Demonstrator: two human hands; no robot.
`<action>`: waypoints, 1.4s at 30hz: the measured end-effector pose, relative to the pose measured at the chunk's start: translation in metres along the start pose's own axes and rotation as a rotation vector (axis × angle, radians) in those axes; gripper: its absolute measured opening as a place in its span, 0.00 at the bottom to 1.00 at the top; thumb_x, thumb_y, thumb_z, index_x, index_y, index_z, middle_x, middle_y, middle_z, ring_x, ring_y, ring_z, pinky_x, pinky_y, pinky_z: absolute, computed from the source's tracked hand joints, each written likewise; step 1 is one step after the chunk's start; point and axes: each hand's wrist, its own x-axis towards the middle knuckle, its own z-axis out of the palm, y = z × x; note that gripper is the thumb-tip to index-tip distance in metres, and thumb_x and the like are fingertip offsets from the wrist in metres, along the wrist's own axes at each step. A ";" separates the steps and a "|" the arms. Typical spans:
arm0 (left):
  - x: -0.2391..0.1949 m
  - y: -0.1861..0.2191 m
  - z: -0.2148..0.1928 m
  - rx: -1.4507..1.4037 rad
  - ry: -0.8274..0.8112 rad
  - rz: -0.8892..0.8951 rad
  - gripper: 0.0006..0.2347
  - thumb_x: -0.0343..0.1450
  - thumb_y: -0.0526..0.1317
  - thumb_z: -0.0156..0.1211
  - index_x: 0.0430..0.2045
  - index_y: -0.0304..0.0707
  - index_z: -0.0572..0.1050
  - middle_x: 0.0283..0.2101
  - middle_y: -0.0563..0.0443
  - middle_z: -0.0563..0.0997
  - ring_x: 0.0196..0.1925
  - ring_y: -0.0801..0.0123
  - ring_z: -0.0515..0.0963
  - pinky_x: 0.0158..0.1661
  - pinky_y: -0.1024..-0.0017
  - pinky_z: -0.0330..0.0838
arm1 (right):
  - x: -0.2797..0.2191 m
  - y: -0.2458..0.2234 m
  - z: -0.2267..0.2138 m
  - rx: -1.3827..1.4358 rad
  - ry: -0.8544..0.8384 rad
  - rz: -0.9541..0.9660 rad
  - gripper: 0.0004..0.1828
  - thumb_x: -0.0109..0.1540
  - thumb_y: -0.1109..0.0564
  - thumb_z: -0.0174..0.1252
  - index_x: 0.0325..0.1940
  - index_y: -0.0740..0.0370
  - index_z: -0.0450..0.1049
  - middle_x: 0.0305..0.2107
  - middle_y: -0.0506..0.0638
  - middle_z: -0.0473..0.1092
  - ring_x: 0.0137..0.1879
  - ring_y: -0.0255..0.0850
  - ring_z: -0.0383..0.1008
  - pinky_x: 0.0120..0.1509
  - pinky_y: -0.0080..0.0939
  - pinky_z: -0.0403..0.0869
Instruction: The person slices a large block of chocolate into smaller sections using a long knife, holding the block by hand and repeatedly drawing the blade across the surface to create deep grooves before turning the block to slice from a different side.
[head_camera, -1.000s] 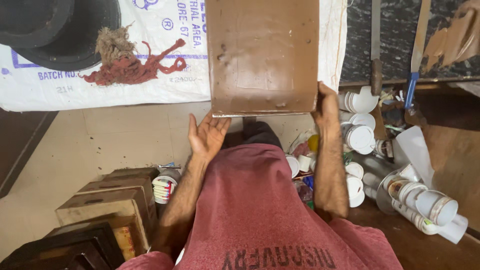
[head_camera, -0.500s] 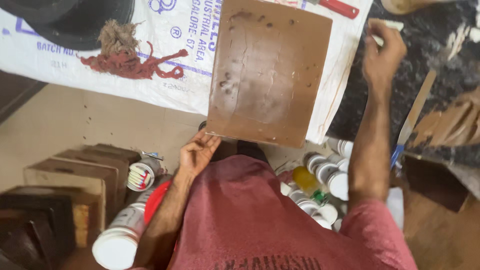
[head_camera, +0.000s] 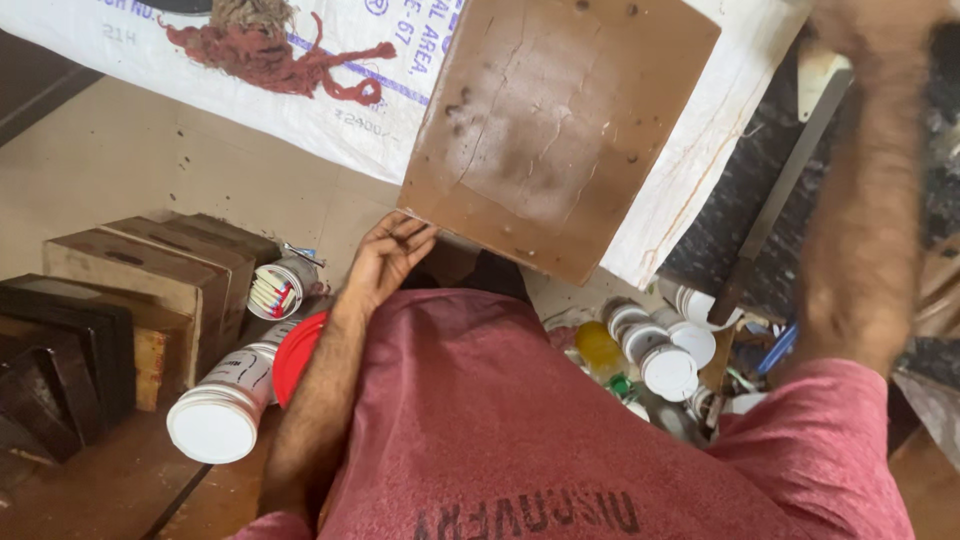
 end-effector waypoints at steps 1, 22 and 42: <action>-0.005 0.004 -0.007 0.258 0.092 -0.030 0.22 0.65 0.23 0.42 0.56 0.32 0.66 0.58 0.37 0.75 0.61 0.49 0.79 0.61 0.58 0.74 | -0.015 -0.011 -0.019 0.063 0.037 0.034 0.11 0.67 0.56 0.63 0.44 0.65 0.70 0.32 0.50 0.67 0.38 0.41 0.68 0.41 0.41 0.68; 0.089 0.220 0.017 1.030 0.161 0.808 0.12 0.76 0.42 0.66 0.49 0.34 0.81 0.64 0.36 0.71 0.64 0.40 0.79 0.60 0.46 0.81 | -0.091 -0.590 0.013 1.334 -0.067 0.890 0.11 0.68 0.61 0.57 0.50 0.60 0.63 0.24 0.47 0.65 0.23 0.33 0.65 0.23 0.37 0.65; -0.024 0.392 -0.030 0.226 0.200 0.762 0.15 0.79 0.34 0.57 0.58 0.22 0.66 0.41 0.33 0.79 0.35 0.52 0.81 0.39 0.52 0.85 | -0.201 -0.602 -0.025 0.737 -0.671 0.140 0.09 0.66 0.56 0.52 0.47 0.60 0.63 0.25 0.53 0.68 0.25 0.47 0.73 0.27 0.51 0.71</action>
